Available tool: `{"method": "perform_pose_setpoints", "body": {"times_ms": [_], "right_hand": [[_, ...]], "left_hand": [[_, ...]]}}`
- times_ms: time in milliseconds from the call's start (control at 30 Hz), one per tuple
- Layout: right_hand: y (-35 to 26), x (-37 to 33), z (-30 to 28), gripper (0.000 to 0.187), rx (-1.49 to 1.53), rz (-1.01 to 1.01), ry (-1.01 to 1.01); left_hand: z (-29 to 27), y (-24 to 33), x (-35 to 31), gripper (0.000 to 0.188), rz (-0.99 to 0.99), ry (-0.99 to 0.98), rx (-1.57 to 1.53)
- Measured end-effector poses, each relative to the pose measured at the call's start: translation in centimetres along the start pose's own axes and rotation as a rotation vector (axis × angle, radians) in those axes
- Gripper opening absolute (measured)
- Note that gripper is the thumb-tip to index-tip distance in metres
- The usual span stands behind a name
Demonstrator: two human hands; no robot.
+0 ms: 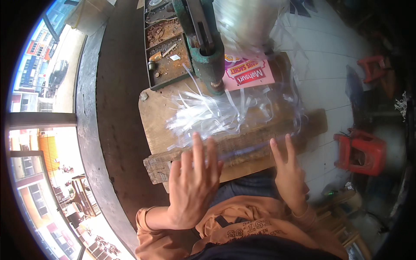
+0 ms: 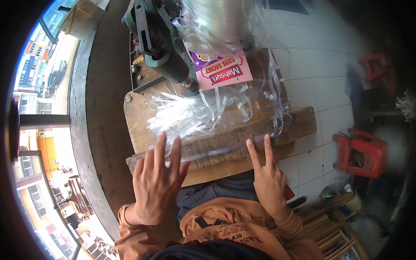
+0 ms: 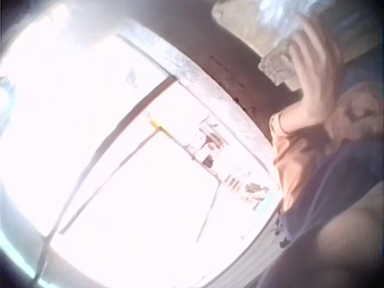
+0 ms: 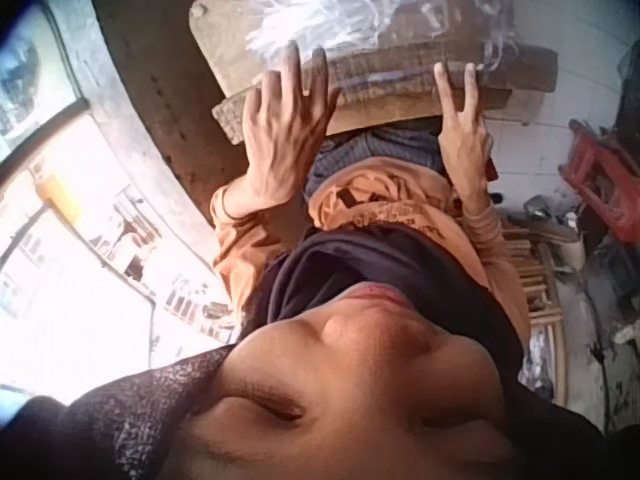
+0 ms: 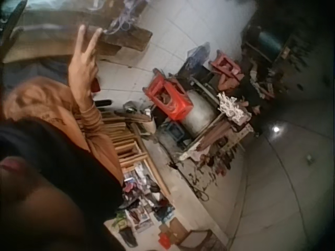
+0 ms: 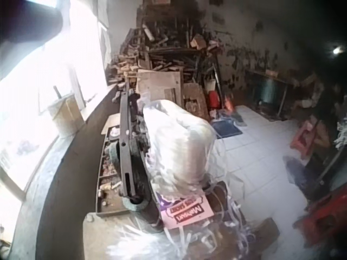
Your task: The person uses a utility knife to cut thin, narrow strips from a roll of transparent material on a wooden workbench.
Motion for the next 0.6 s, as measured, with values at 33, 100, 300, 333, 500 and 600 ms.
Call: {"method": "perform_pose_setpoints", "body": {"times_ms": [33,100,300,333,500,600], "right_hand": [[-0.4,0.0,0.2,0.081,0.002,0.002,-0.02],[-0.4,0.0,0.0,0.082,-0.025,0.049,-0.054],[-0.2,0.0,-0.2,0.083,-0.006,-0.002,-0.057],[-0.2,0.0,-0.2,0.083,-0.011,0.008,-0.069],[0.0,-0.1,0.4,0.083,-0.012,0.021,-0.047],[0.0,0.1,0.2,0.081,-0.001,0.041,-0.06]], "left_hand": [[-0.2,0.8,1.1,0.048,0.177,0.096,0.003],[-0.2,2.9,5.0,0.043,0.503,0.059,-0.206],[6.9,4.8,12.8,0.041,0.982,-0.266,-1.035],[7.5,5.0,13.2,0.041,1.005,-0.347,-1.086],[9.6,5.7,13.8,0.045,1.019,-0.377,-1.104],[10.3,5.8,14.0,0.047,0.996,-0.437,-1.152]]}}
Point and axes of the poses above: each hand's wrist, its own x-axis towards the middle knuckle, its own z-axis out of the palm, y = z × x, the point moved 3 cm from there along x, towards the middle knuckle, and after that the axes turned 4 degrees about -x, right-handed, at the moved point
